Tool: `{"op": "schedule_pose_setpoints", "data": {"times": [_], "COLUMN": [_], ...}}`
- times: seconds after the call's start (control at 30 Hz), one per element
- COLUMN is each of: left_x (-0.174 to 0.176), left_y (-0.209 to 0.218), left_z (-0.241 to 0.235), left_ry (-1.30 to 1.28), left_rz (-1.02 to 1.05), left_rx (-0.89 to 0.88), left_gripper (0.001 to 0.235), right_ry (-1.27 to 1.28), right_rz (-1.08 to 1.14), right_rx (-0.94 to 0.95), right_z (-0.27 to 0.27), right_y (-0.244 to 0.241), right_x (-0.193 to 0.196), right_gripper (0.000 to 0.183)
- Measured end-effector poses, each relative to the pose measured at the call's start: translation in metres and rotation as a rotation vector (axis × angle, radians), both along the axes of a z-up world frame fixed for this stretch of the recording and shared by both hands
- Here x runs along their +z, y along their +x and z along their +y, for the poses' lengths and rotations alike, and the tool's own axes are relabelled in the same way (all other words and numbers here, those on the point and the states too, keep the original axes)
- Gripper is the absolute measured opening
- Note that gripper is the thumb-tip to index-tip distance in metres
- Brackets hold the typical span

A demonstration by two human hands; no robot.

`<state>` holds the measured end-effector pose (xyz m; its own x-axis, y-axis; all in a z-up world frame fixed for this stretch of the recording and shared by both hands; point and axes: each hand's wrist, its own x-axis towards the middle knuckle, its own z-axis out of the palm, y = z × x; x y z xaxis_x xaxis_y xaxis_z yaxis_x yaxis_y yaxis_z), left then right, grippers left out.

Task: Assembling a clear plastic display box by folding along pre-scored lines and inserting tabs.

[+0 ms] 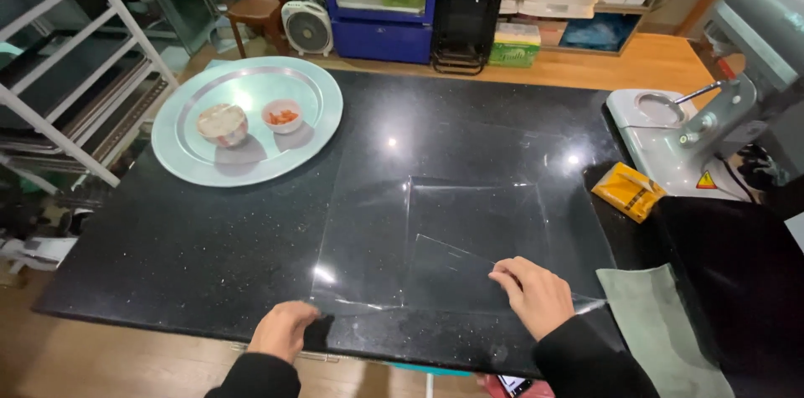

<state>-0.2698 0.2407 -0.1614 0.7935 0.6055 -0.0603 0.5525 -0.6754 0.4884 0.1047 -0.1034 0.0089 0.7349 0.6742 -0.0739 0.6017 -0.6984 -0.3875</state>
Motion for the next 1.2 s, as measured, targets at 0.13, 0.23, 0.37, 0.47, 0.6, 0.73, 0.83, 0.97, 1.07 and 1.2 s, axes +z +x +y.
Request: {"op": "schedule_pose_setpoints", "data": {"times": [0.13, 0.23, 0.37, 0.47, 0.6, 0.73, 0.83, 0.97, 1.07, 1.2], "left_x": [-0.002, -0.003, -0.012, 0.004, 0.069, 0.115, 0.126, 0.113, 0.121, 0.156], "left_y": [-0.010, 0.002, 0.017, 0.026, 0.056, 0.099, 0.135, 0.183, 0.211, 0.218], "left_z": [-0.004, 0.001, 0.010, 0.003, -0.032, -0.074, -0.098, -0.115, -0.119, -0.114], "left_ry": [0.059, 0.115, 0.142, 0.271, 0.259, 0.160, 0.167, 0.156, 0.311, 0.324], "left_rz": [-0.037, -0.134, -0.101, -0.212, -0.437, -0.519, -0.459, -0.439, -0.375, -0.534], "left_rx": [-0.032, -0.107, -0.218, -0.267, -0.392, -0.482, -0.575, -0.616, -0.674, -0.643], "left_gripper": [0.056, 0.059, 0.030, 0.042, 0.028, 0.014, 0.016, 0.014, 0.016, 0.017], "right_ry": [-0.025, -0.079, -0.096, -0.136, -0.120, -0.108, -0.051, 0.014, 0.076, 0.259], "right_rz": [-0.004, -0.017, -0.040, -0.053, -0.066, -0.097, -0.117, -0.180, -0.250, -0.439], "right_rx": [-0.054, -0.084, -0.079, -0.049, -0.045, -0.011, 0.044, 0.110, 0.199, 0.369], "right_z": [0.009, 0.015, 0.020, 0.025, 0.029, 0.031, 0.030, 0.025, 0.013, 0.001], "right_y": [0.006, 0.007, 0.014, 0.022, 0.025, 0.031, 0.032, 0.032, 0.028, 0.012], "right_x": [-0.005, -0.008, -0.013, -0.019, -0.025, -0.036, -0.038, -0.048, -0.047, -0.034], "right_gripper": [0.022, 0.021, 0.020, 0.018, 0.021, 0.022, 0.021, 0.020, 0.017, 0.007]}}
